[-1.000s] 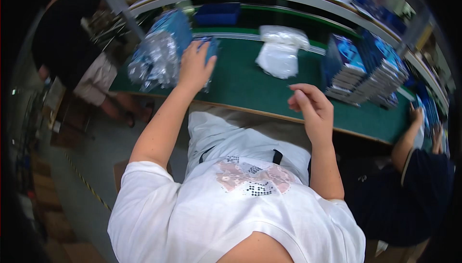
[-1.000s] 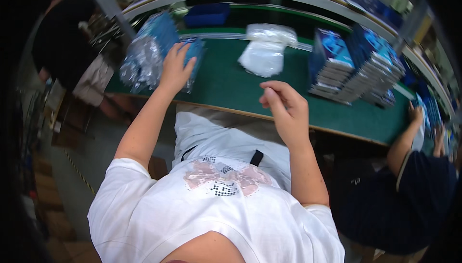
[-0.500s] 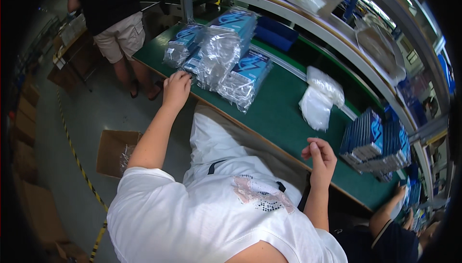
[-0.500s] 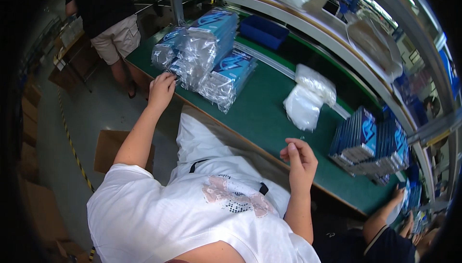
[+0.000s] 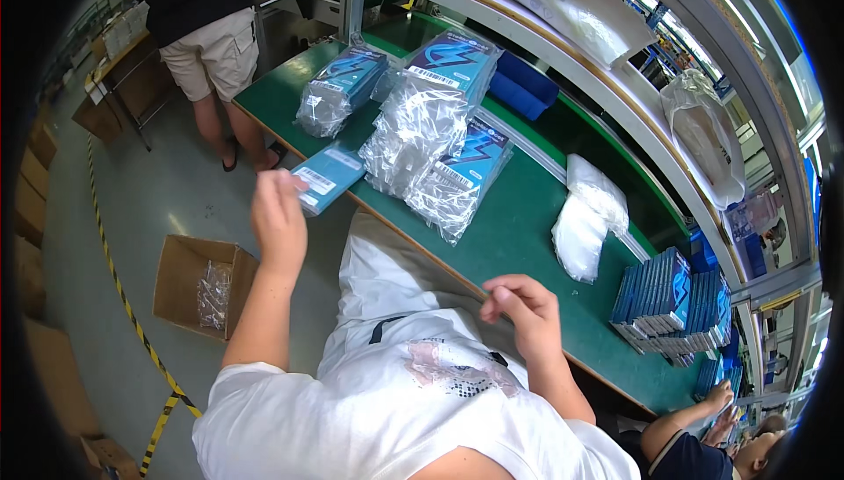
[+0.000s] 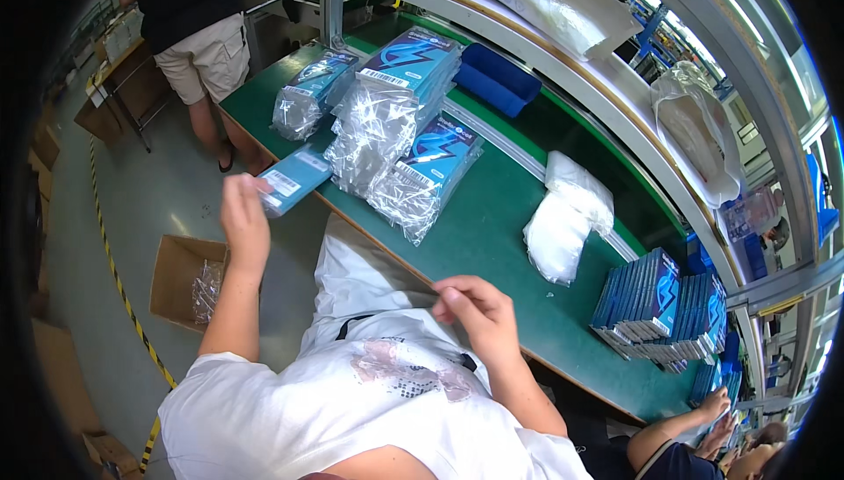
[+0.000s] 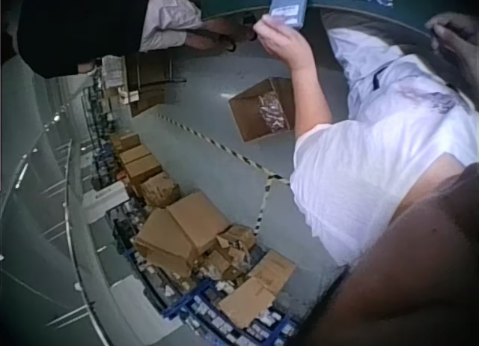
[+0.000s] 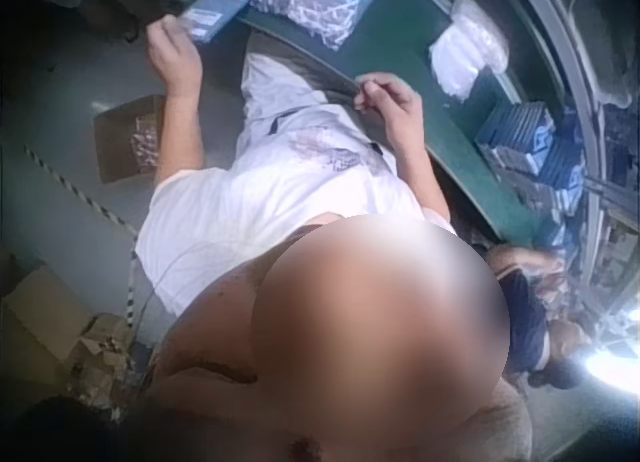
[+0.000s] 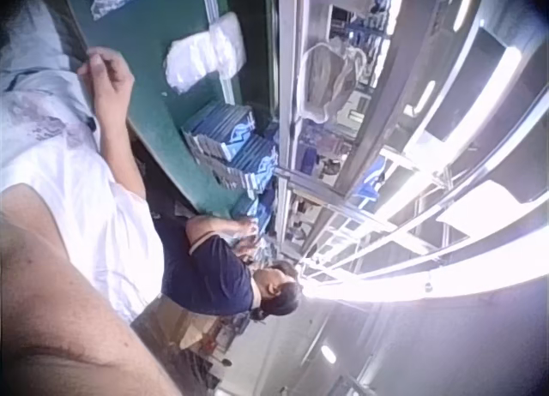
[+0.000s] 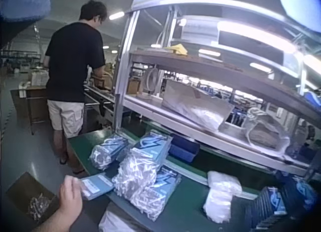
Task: The person repeatedly picks up small blue packages labeled 'StellarCell' and places them into clear plastic bags. They then move the sealed bags to a growing stack on the left side of the green workbench. The process is continuous and repetitive throughout the clip.
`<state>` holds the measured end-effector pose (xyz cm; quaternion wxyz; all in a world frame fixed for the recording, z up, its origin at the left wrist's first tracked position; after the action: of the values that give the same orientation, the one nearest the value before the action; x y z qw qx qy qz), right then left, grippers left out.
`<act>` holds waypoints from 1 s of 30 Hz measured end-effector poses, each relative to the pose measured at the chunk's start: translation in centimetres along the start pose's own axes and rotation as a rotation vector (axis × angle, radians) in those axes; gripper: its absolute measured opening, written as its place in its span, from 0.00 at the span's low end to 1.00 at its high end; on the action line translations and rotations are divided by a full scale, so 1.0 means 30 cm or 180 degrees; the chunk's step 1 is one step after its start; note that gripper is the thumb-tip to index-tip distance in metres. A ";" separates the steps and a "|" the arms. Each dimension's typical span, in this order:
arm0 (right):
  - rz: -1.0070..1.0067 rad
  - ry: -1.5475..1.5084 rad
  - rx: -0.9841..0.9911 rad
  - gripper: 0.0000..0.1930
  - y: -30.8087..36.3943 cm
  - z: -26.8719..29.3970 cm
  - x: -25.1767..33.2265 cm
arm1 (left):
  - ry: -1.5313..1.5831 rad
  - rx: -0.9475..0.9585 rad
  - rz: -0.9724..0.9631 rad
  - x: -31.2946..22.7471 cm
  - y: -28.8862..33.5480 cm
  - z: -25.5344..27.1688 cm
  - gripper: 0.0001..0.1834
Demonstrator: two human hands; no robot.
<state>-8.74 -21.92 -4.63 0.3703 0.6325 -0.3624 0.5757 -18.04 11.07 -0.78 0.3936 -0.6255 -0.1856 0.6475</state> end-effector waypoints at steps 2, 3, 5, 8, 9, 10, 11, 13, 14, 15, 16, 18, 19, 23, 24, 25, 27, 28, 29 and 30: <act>-0.0338 -0.0309 0.0598 0.09 -0.016 -0.099 -0.025 | 0.0388 -0.0419 0.0470 -0.027 -0.056 0.059 0.15; -0.0496 -0.0463 0.0877 0.10 -0.018 -0.146 -0.030 | 0.0637 -0.0656 0.0514 -0.066 -0.093 0.084 0.18; -0.0849 -0.0356 0.1661 0.12 -0.001 -0.274 -0.023 | 0.1275 -0.0860 0.0671 -0.116 -0.156 0.126 0.18; -0.0393 0.0286 0.2723 0.24 0.041 -0.432 0.005 | 0.3000 -0.0591 0.1238 -0.163 -0.211 0.064 0.17; -0.0083 0.0587 0.2816 0.28 0.040 -0.471 0.021 | 0.3449 -0.0453 0.1448 -0.166 -0.219 0.035 0.17; 0.0173 0.0545 0.2396 0.30 0.002 -0.482 0.055 | 0.3848 -0.0457 0.1648 -0.145 -0.219 -0.001 0.12; 0.0418 0.0496 0.1964 0.32 -0.029 -0.485 0.093 | 0.4357 -0.0107 0.1873 -0.140 -0.213 -0.066 0.11; 0.0922 0.0033 0.1344 0.34 -0.093 -0.469 0.204 | 0.4830 0.0242 0.2418 -0.125 -0.177 -0.182 0.11; 0.1637 0.0070 0.1064 0.32 -0.128 -0.451 0.265 | 0.4942 0.0448 0.2650 -0.147 -0.158 -0.232 0.11; 0.2346 0.0115 0.0757 0.29 -0.140 -0.426 0.325 | 0.5052 0.0666 0.2887 -0.176 -0.138 -0.281 0.12; 0.2139 0.0001 0.0647 0.25 -0.174 -0.409 0.328 | 0.5225 0.0963 0.2948 -0.223 -0.136 -0.317 0.13; 0.1708 -0.0465 0.0363 0.12 -0.232 -0.376 0.390 | 0.4372 0.0585 0.3069 -0.193 -0.157 -0.338 0.11; 0.1610 -0.0096 0.0303 0.12 -0.265 -0.362 0.421 | 0.3730 0.0207 0.3117 -0.213 -0.177 -0.321 0.12; 0.1253 -0.0126 0.0484 0.17 -0.461 -0.284 0.584 | 0.2953 0.0647 0.1782 -0.282 -0.375 -0.383 0.15; 0.1049 -0.0068 0.0547 0.16 -0.523 -0.281 0.596 | 0.2458 0.0768 0.1567 -0.215 -0.442 -0.399 0.17; 0.0833 -0.0007 0.0607 0.16 -0.588 -0.281 0.589 | 0.2195 0.1098 0.1421 -0.128 -0.494 -0.445 0.21; 0.0298 0.0339 0.0758 0.16 -0.714 -0.270 0.516 | 0.2064 0.1748 0.1879 -0.037 -0.504 -0.566 0.27; 0.0063 0.0444 0.0798 0.16 -0.751 -0.259 0.477 | 0.2079 0.2196 0.1977 -0.016 -0.493 -0.639 0.31; -0.0169 0.0547 0.0842 0.16 -0.780 -0.248 0.438 | 0.1919 0.2398 0.2097 0.016 -0.470 -0.689 0.32; -0.0415 0.0678 0.0879 0.17 -0.794 -0.235 0.404 | 0.1961 0.2661 0.2177 0.002 -0.433 -0.744 0.32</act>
<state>10.00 -5.04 6.69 0.3527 0.6350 -0.1970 0.6585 6.90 13.57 5.38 0.4110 -0.6007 0.4166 0.5446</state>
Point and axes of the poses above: each hand's wrist, its own y-axis away from the middle knuckle, its own z-axis out of the back of the hand, x = y × z, the point moved 10 cm from there along -y, towards the middle knuckle, and after that the axes turned 7 degrees about -x, right-handed, at the moved point
